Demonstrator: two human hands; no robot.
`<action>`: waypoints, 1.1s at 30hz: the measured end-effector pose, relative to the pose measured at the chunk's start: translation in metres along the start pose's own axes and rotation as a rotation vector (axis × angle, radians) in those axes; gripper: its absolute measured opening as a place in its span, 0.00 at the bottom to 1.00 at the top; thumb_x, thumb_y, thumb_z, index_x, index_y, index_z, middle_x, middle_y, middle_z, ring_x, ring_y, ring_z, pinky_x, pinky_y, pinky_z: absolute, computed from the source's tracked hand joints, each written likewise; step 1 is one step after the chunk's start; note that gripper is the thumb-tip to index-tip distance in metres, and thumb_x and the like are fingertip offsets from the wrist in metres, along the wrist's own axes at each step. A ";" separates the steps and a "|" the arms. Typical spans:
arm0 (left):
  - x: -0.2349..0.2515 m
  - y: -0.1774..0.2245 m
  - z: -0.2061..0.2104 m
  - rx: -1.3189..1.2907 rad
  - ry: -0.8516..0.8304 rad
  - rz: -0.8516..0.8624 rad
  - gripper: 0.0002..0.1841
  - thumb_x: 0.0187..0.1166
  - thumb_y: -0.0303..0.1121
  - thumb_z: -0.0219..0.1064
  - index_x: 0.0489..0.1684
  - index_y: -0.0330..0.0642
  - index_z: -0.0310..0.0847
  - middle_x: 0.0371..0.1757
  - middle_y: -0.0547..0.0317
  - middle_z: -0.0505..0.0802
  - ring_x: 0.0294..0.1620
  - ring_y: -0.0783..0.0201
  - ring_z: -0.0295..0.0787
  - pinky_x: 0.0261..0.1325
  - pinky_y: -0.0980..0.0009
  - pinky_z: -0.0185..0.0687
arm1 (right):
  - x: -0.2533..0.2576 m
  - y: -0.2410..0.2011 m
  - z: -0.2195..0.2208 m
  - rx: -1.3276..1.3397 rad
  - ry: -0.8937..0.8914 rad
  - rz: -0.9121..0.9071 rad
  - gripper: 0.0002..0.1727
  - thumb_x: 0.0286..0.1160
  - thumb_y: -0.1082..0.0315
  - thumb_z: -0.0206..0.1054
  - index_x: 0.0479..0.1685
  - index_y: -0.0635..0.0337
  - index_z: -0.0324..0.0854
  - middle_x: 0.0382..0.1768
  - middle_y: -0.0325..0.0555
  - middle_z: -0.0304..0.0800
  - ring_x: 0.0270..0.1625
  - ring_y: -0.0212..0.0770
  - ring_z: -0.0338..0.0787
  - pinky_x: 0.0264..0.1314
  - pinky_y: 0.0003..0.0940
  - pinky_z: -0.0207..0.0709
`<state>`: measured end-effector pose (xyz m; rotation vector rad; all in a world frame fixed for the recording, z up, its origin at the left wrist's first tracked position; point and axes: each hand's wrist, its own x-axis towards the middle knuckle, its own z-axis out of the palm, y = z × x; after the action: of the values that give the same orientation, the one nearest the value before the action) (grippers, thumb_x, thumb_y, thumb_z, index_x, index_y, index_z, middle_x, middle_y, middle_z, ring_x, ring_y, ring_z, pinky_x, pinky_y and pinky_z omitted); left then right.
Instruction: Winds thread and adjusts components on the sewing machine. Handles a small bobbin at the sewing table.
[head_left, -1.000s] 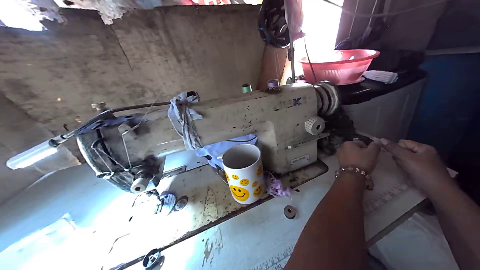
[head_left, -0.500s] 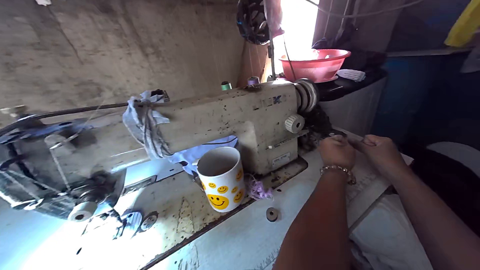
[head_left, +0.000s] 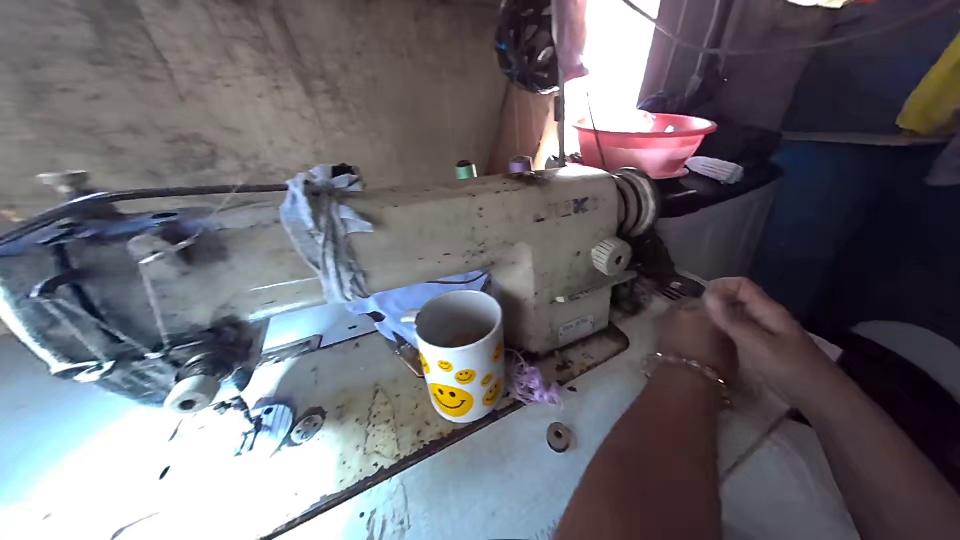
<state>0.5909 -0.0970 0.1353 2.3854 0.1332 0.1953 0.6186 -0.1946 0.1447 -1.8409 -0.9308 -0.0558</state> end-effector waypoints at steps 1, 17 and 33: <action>0.008 -0.006 0.012 -0.011 0.056 0.021 0.23 0.86 0.37 0.61 0.72 0.28 0.79 0.70 0.37 0.87 0.75 0.44 0.81 0.80 0.49 0.70 | -0.005 -0.025 0.008 -0.045 -0.194 -0.145 0.17 0.84 0.61 0.56 0.54 0.66 0.80 0.47 0.45 0.86 0.46 0.34 0.85 0.51 0.37 0.82; 0.019 0.000 -0.006 0.253 -0.268 0.241 0.24 0.93 0.41 0.48 0.72 0.30 0.79 0.74 0.39 0.84 0.84 0.42 0.69 0.92 0.48 0.47 | -0.003 -0.166 0.124 -0.597 -1.340 -0.301 0.21 0.79 0.69 0.69 0.69 0.65 0.80 0.62 0.65 0.81 0.62 0.62 0.85 0.63 0.55 0.80; 0.010 -0.007 -0.018 0.062 -0.189 0.443 0.18 0.90 0.32 0.54 0.51 0.24 0.87 0.58 0.36 0.92 0.69 0.45 0.83 0.83 0.52 0.59 | 0.003 -0.152 0.082 -0.602 -1.042 -0.423 0.10 0.82 0.75 0.61 0.53 0.69 0.84 0.50 0.64 0.86 0.53 0.62 0.89 0.54 0.56 0.82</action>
<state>0.5970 -0.0780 0.1444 2.4514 -0.4874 0.1714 0.4971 -0.1011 0.2239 -2.1751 -2.2090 0.4498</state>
